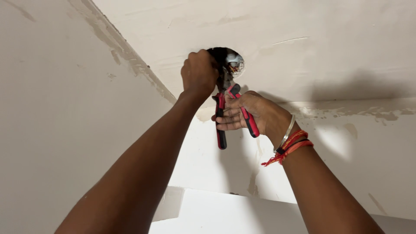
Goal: Using pliers to pull or adjust electrical components inside a ceiling hole.
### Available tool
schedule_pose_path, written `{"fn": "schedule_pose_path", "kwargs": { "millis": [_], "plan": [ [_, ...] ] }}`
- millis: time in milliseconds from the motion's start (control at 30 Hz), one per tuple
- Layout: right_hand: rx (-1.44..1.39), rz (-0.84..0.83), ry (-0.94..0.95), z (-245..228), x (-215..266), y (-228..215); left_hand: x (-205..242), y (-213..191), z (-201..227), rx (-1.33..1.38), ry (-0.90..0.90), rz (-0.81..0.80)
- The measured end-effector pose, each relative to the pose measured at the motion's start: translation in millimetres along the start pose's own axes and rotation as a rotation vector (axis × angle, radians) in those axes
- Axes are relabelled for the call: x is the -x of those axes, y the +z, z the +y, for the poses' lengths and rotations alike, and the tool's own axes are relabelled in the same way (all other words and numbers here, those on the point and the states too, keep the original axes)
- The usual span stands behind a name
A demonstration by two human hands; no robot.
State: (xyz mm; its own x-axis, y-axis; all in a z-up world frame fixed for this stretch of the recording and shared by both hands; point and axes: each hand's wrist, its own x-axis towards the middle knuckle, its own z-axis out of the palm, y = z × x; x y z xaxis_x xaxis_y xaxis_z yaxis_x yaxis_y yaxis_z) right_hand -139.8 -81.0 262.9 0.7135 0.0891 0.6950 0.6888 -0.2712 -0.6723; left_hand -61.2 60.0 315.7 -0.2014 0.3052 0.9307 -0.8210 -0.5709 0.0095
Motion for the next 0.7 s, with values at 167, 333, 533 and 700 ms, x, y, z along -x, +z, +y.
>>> {"fn": "schedule_pose_path", "kwargs": {
  "millis": [167, 333, 533, 700],
  "plan": [
    [-0.005, -0.026, -0.043, -3.4, -2.5, 0.2, 4.6, -6.9, 6.1, 0.042, 0.000, -0.005],
    [-0.049, -0.030, -0.062, -0.9, -16.1, -0.1, 3.4, -6.8, 3.4, 0.024, -0.035, 0.022],
    [-0.191, -0.083, -0.081, 9.6, -21.4, 2.1, 2.1, -4.8, 6.1, 0.060, -0.076, 0.034],
    [-0.192, -0.051, -0.069, 14.5, -25.0, 6.7, 4.0, -3.7, 8.4, 0.126, -0.123, 0.023]
  ]
}}
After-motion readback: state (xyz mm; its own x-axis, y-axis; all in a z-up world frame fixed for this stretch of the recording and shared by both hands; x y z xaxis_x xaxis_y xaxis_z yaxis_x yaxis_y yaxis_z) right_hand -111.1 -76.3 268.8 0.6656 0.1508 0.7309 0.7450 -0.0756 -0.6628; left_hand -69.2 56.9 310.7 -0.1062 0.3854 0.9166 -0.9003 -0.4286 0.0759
